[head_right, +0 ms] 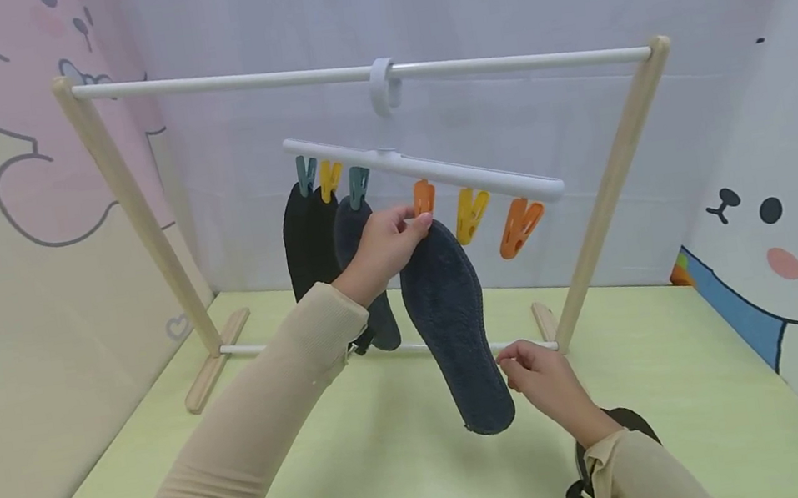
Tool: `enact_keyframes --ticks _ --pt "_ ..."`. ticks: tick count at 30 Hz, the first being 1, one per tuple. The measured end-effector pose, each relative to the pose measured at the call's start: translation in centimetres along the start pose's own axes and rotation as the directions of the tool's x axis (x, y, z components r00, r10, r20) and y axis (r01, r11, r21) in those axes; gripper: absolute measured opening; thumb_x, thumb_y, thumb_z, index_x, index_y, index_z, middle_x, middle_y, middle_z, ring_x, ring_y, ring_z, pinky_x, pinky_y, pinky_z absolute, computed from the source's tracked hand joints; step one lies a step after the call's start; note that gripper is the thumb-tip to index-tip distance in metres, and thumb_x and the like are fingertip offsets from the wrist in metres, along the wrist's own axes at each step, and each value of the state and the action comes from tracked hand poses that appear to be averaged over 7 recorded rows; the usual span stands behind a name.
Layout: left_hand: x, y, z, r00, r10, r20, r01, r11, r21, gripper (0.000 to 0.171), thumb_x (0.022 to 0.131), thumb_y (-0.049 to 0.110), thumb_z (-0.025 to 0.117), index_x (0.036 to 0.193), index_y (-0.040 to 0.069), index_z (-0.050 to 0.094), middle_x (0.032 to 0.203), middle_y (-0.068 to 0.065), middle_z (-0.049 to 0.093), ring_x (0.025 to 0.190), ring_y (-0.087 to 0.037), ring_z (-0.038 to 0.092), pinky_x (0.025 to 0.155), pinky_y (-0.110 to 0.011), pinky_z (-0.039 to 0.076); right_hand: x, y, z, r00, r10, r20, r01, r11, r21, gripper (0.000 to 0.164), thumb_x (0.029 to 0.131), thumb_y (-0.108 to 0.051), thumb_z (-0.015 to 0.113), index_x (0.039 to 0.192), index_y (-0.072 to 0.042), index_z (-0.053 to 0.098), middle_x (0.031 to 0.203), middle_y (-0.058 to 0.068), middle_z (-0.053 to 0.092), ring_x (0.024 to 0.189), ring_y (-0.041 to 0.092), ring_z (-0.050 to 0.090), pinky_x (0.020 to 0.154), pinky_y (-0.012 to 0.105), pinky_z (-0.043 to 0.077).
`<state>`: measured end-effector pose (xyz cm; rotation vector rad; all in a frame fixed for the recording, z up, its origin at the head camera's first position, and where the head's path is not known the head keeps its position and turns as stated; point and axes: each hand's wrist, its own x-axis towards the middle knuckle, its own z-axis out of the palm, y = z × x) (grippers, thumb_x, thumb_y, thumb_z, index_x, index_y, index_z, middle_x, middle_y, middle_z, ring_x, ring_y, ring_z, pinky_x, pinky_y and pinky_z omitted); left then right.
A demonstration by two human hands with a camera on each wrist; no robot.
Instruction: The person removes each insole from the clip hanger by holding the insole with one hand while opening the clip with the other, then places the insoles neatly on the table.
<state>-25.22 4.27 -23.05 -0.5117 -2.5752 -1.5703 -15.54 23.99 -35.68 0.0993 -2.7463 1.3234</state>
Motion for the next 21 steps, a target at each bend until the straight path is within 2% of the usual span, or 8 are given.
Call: enact_keyframes --ticks 5,12,17,21 --pt "-0.1 0.1 0.1 1.0 -0.001 -0.004 0.001 1.0 -0.01 0.033 0.099 0.025 0.055 0.122 0.003 0.062 0.1 -0.011 0.063 0.082 -0.021 0.054 0.08 -0.031 0.05 0.2 -0.9 0.0 1.0 -0.008 -0.017 0.008 1.0 0.023 0.015 0.096 -0.005 0.053 0.098 0.006 0.063 0.074 0.005 0.062 0.069 0.014 0.057 0.065 0.027 0.046" --pt "-0.1 0.2 0.3 1.0 0.006 -0.003 -0.006 1.0 -0.006 0.031 0.099 0.025 0.056 0.12 0.004 0.063 0.096 -0.01 0.063 0.079 -0.019 0.053 0.073 -0.028 0.049 0.3 -1.9 0.1 0.998 -0.014 -0.067 0.023 0.991 0.132 0.018 0.096 -0.004 0.051 0.102 0.01 0.062 0.072 0.001 0.061 0.067 0.008 0.056 0.065 0.024 0.045" --pt "-0.2 0.2 0.4 1.0 0.002 -0.007 -0.002 1.0 -0.007 0.031 0.099 0.024 0.056 0.12 0.004 0.063 0.096 -0.009 0.063 0.079 -0.019 0.054 0.074 -0.029 0.05 0.4 -2.6 0.4 0.992 -0.034 -0.125 0.06 0.974 0.217 0.019 0.096 -0.001 0.05 0.102 0.013 0.06 0.072 -0.001 0.059 0.066 0.005 0.054 0.066 0.022 0.045" --pt "-0.2 0.2 0.5 1.0 -0.001 -0.015 0.001 1.0 -0.018 0.03 0.098 0.024 0.056 0.119 0.003 0.064 0.095 -0.009 0.063 0.078 -0.02 0.054 0.074 -0.029 0.05 0.6 -3.3 0.6 0.983 -0.044 -0.181 0.091 0.962 0.257 0.021 0.098 -0.004 0.048 0.102 0.013 0.06 0.079 0.001 0.055 0.07 0.005 0.054 0.068 0.019 0.046"
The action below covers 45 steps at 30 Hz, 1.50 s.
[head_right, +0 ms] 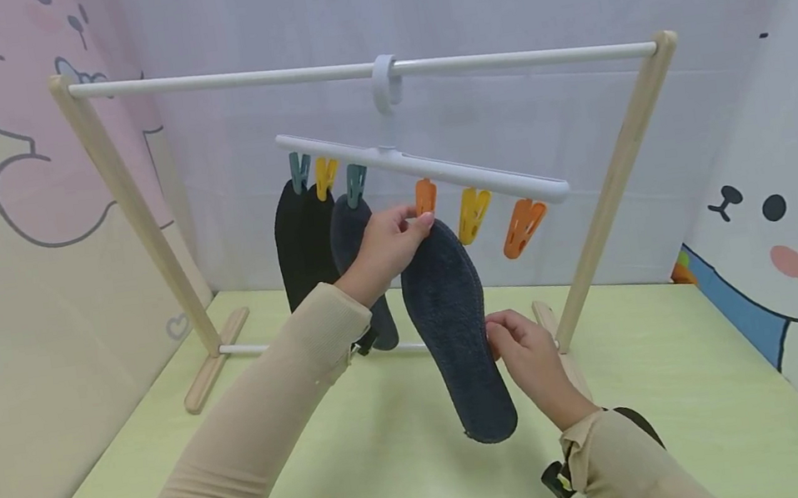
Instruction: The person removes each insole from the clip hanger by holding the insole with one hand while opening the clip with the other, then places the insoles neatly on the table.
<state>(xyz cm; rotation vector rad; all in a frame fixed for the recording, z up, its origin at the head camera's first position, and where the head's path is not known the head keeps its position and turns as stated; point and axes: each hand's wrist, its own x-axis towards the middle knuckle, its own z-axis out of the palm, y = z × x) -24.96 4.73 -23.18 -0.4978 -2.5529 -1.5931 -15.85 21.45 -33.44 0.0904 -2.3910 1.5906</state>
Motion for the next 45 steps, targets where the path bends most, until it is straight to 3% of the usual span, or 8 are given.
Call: enact_keyframes --ticks 3,7,16,22,27,34,40,45 --pt "0.1 0.0 0.2 1.0 -0.002 -0.002 0.002 1.0 -0.006 0.03 0.098 0.025 0.057 0.118 0.004 0.064 0.095 -0.009 0.064 0.078 -0.02 0.055 0.074 -0.029 0.05 0.1 -0.4 0.3 1.0 -0.022 -0.012 0.022 0.999 -0.041 0.024 0.099 -0.011 0.052 0.104 0.011 0.061 0.088 0.005 0.055 0.079 0.008 0.051 0.072 0.02 0.045" --pt "0.2 0.1 0.2 1.0 -0.008 0.011 0.008 1.0 -0.003 0.032 0.099 0.026 0.056 0.12 0.004 0.063 0.098 -0.009 0.064 0.082 -0.019 0.055 0.077 -0.03 0.05 0.2 -0.6 0.7 0.998 -0.068 0.009 0.069 0.99 -0.126 0.021 0.097 -0.013 0.058 0.099 0.008 0.063 0.084 0.007 0.055 0.082 0.016 0.045 0.07 0.026 0.041" --pt "0.9 0.4 0.5 0.995 -0.012 0.098 0.036 0.968 -0.247 0.037 0.105 0.031 0.039 0.121 0.003 0.058 0.106 -0.008 0.056 0.099 -0.019 0.05 0.094 -0.034 0.041 0.0 -0.3 0.8 0.986 -0.159 0.052 0.164 0.982 -0.097 0.013 0.094 -0.001 0.058 0.092 0.009 0.065 0.073 0.004 0.052 0.074 0.014 0.038 0.067 0.029 0.035" --pt "0.9 1.0 0.8 0.991 0.005 0.136 0.039 0.948 -0.317 0.036 0.105 0.03 0.037 0.113 0.001 0.056 0.092 -0.005 0.048 0.091 -0.018 0.046 0.085 -0.031 0.039 0.0 -0.3 0.6 0.988 -0.135 0.079 0.14 0.988 -0.059 0.014 0.094 0.003 0.055 0.098 0.013 0.063 0.073 0.004 0.058 0.078 0.01 0.042 0.066 0.024 0.042" --pt "1.1 1.1 0.1 0.987 -0.032 0.16 0.082 0.947 -0.312 0.034 0.104 0.03 0.041 0.109 0.0 0.058 0.095 -0.005 0.051 0.094 -0.019 0.047 0.091 -0.033 0.039 -0.1 -0.3 0.7 0.984 -0.145 0.099 0.146 0.989 -0.006 0.014 0.094 0.004 0.054 0.099 0.015 0.062 0.07 -0.001 0.055 0.076 0.008 0.042 0.065 0.022 0.041" --pt "0.9 1.4 -0.7 0.984 -0.034 0.178 0.085 0.953 -0.292 0.035 0.104 0.029 0.042 0.107 -0.002 0.058 0.099 -0.007 0.053 0.103 -0.02 0.048 0.102 -0.038 0.035 0.0 -0.3 0.6 0.971 -0.214 0.109 0.222 0.973 -0.065 0.01 0.093 0.005 0.056 0.085 0.01 0.06 0.062 -0.002 0.04 0.068 0.009 0.037 0.058 0.025 0.032" --pt "1.0 1.3 -0.9 0.984 -0.01 0.177 0.065 0.95 -0.305 0.037 0.103 0.032 0.041 0.103 -0.001 0.057 0.088 -0.006 0.048 0.095 -0.02 0.047 0.098 -0.037 0.036 0.4 -0.7 0.2 0.97 -0.197 0.142 0.212 0.972 -0.099 0.011 0.093 0.003 0.056 0.086 0.009 0.062 0.069 0.002 0.045 0.071 0.012 0.038 0.065 0.028 0.033" --pt "1.3 1.6 -1.1 0.987 -0.044 0.156 0.091 0.948 -0.305 0.035 0.102 0.031 0.046 0.097 -0.001 0.058 0.082 -0.005 0.047 0.089 -0.02 0.047 0.094 -0.036 0.037 1.1 -1.4 0.0 0.964 -0.199 0.175 0.224 0.965 -0.136 0.012 0.095 -0.003 0.058 0.091 0.008 0.064 0.071 0.005 0.058 0.069 0.012 0.049 0.064 0.026 0.042"
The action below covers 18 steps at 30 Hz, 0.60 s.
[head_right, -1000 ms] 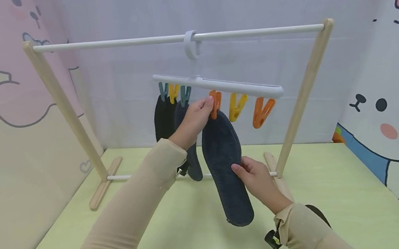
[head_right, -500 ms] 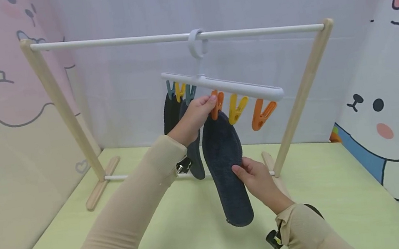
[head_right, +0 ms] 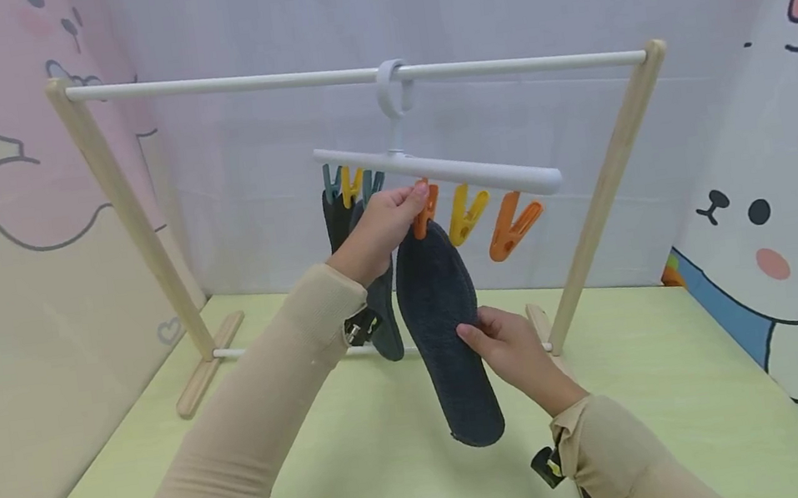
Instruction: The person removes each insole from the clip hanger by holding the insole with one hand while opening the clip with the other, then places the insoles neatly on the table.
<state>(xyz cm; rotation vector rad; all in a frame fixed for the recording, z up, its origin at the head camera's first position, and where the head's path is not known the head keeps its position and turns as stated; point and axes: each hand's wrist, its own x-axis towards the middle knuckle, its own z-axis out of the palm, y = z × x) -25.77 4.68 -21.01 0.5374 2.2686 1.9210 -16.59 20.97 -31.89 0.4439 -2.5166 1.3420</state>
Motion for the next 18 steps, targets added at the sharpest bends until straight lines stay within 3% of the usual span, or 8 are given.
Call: enact_keyframes --ticks 5,10,13,18 --pt "0.1 0.4 -0.1 0.999 -0.033 -0.03 0.033 0.999 0.006 0.035 0.1 0.031 0.049 0.093 -0.002 0.059 0.079 -0.005 0.048 0.084 -0.019 0.048 0.092 -0.035 0.038 0.7 -0.8 0.0 0.997 0.061 -0.039 -0.059 0.997 0.042 0.019 0.097 -0.009 0.056 0.094 0.008 0.063 0.071 0.005 0.057 0.069 0.013 0.049 0.063 0.027 0.042" --pt "0.3 0.5 -0.3 0.997 -0.059 -0.042 0.058 0.998 -0.028 0.035 0.1 0.029 0.051 0.092 -0.002 0.063 0.083 -0.005 0.056 0.095 -0.019 0.054 0.1 -0.035 0.038 1.1 -1.1 0.0 0.994 0.088 -0.068 -0.083 0.993 0.085 0.02 0.098 -0.007 0.054 0.097 0.011 0.063 0.075 0.006 0.059 0.071 0.012 0.049 0.067 0.026 0.043" --pt "0.4 0.6 -0.4 0.997 -0.072 -0.032 0.071 0.997 -0.025 0.036 0.1 0.029 0.05 0.099 -0.005 0.064 0.087 -0.005 0.057 0.097 -0.02 0.053 0.103 -0.036 0.036 1.2 -1.1 -0.1 0.995 0.085 -0.06 -0.079 0.992 0.097 0.02 0.098 -0.006 0.054 0.097 0.012 0.062 0.079 0.01 0.064 0.071 0.01 0.052 0.07 0.026 0.046" --pt "0.4 0.5 -0.2 0.997 -0.074 -0.013 0.075 0.997 0.024 0.039 0.101 0.03 0.048 0.107 -0.006 0.061 0.084 -0.006 0.051 0.086 -0.019 0.047 0.093 -0.034 0.037 1.3 -1.1 0.1 0.995 0.095 -0.04 -0.09 0.991 0.1 0.02 0.097 -0.004 0.054 0.097 0.013 0.062 0.079 0.012 0.065 0.071 0.01 0.054 0.069 0.026 0.047"
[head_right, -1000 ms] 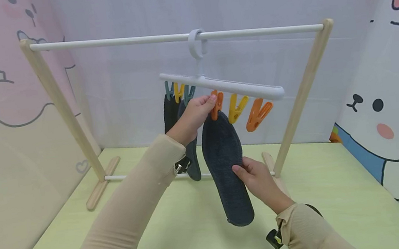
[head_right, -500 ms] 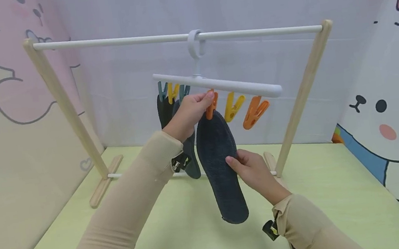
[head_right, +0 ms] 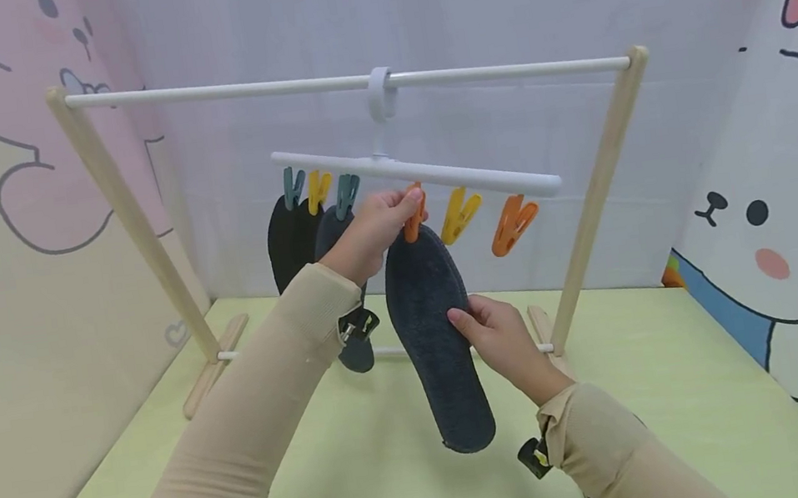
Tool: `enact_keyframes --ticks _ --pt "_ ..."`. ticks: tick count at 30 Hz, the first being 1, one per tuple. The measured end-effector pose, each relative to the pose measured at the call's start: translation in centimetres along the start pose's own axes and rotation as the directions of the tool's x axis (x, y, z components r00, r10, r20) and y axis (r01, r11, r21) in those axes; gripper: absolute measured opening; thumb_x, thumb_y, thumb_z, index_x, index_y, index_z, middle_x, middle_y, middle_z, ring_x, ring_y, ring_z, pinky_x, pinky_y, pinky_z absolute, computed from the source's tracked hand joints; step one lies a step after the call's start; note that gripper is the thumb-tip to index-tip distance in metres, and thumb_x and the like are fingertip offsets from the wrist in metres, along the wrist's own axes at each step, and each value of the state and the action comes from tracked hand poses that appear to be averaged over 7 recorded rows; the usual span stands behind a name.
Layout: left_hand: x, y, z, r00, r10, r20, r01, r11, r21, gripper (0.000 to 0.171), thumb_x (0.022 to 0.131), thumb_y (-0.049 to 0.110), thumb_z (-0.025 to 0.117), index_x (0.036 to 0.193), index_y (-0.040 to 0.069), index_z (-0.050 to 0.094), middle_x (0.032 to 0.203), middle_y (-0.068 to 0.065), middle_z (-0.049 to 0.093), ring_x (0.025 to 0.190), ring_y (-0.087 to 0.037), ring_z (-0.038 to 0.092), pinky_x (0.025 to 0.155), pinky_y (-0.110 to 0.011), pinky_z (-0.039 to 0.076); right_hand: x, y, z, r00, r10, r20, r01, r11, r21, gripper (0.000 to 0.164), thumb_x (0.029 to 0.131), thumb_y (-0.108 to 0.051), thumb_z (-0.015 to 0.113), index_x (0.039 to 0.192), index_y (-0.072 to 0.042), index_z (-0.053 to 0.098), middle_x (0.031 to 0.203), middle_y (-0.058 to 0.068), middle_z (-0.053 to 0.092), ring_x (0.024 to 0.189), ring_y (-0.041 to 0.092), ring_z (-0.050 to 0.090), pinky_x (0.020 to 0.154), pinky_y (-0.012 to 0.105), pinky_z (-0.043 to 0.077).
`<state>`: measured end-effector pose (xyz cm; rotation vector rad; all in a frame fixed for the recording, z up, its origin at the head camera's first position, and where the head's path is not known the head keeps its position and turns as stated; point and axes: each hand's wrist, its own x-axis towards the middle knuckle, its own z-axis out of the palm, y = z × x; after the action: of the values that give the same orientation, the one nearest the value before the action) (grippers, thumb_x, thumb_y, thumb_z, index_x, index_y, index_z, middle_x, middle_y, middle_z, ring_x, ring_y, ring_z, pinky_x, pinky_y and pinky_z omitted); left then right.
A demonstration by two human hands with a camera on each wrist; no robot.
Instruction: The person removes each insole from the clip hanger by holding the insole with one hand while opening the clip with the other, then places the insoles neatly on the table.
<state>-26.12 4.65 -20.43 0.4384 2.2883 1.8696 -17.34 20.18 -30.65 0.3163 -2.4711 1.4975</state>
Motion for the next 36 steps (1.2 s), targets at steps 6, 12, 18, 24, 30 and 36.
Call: enact_keyframes --ticks 6,12,18,24,30,36 --pt "0.02 -0.17 0.13 0.998 0.031 -0.051 -0.031 0.999 0.011 0.033 0.1 0.028 0.052 0.104 -0.002 0.063 0.084 -0.005 0.052 0.081 -0.018 0.047 0.086 -0.033 0.04 0.14 0.08 0.1 1.0 -0.004 -0.002 0.004 1.0 0.005 0.02 0.097 -0.005 0.054 0.096 0.013 0.062 0.077 0.009 0.064 0.07 0.009 0.053 0.068 0.025 0.046" --pt "0.18 -0.53 0.12 0.994 0.037 -0.099 -0.041 0.998 -0.044 0.03 0.098 0.028 0.057 0.102 0.0 0.067 0.079 -0.004 0.053 0.086 -0.018 0.05 0.093 -0.036 0.039 0.03 0.06 -0.01 0.999 -0.012 -0.031 0.011 0.999 -0.054 0.019 0.097 -0.006 0.056 0.094 0.011 0.064 0.076 0.011 0.065 0.07 0.01 0.052 0.067 0.026 0.045" --pt "0.24 -0.58 0.32 0.988 0.034 -0.154 -0.046 0.996 -0.072 0.031 0.096 0.027 0.06 0.113 0.003 0.07 0.087 -0.003 0.059 0.088 -0.018 0.051 0.095 -0.037 0.041 0.02 0.18 0.14 0.999 0.021 -0.043 -0.023 0.999 -0.038 0.02 0.097 -0.008 0.056 0.095 0.01 0.064 0.078 0.01 0.065 0.071 0.014 0.052 0.068 0.027 0.045" --pt "0.18 -0.64 0.37 0.988 0.015 -0.152 -0.027 0.996 -0.08 0.033 0.096 0.025 0.059 0.121 0.004 0.066 0.095 -0.007 0.063 0.086 -0.017 0.052 0.093 -0.035 0.044 -0.18 0.36 0.29 0.998 0.04 -0.046 -0.041 0.999 -0.004 0.019 0.097 -0.007 0.056 0.094 0.01 0.064 0.076 0.009 0.064 0.07 0.012 0.051 0.067 0.026 0.044" --pt "0.06 -0.69 0.45 0.988 -0.001 -0.157 -0.012 0.997 -0.081 0.033 0.097 0.025 0.058 0.123 0.005 0.065 0.1 -0.008 0.064 0.088 -0.017 0.052 0.093 -0.035 0.044 -0.36 0.05 0.07 0.999 0.026 -0.025 -0.026 1.0 -0.012 0.019 0.097 -0.006 0.055 0.09 0.01 0.063 0.07 0.006 0.058 0.067 0.013 0.048 0.063 0.027 0.04" --pt "-0.09 -0.5 0.6 0.987 0.007 -0.163 -0.016 0.998 -0.054 0.033 0.097 0.026 0.058 0.122 0.005 0.066 0.099 -0.008 0.065 0.086 -0.017 0.052 0.089 -0.033 0.046 -0.58 -0.35 -0.41 0.999 0.048 -0.02 -0.048 0.998 -0.034 0.018 0.097 -0.005 0.055 0.093 0.011 0.064 0.073 0.008 0.062 0.068 0.014 0.049 0.064 0.027 0.041"
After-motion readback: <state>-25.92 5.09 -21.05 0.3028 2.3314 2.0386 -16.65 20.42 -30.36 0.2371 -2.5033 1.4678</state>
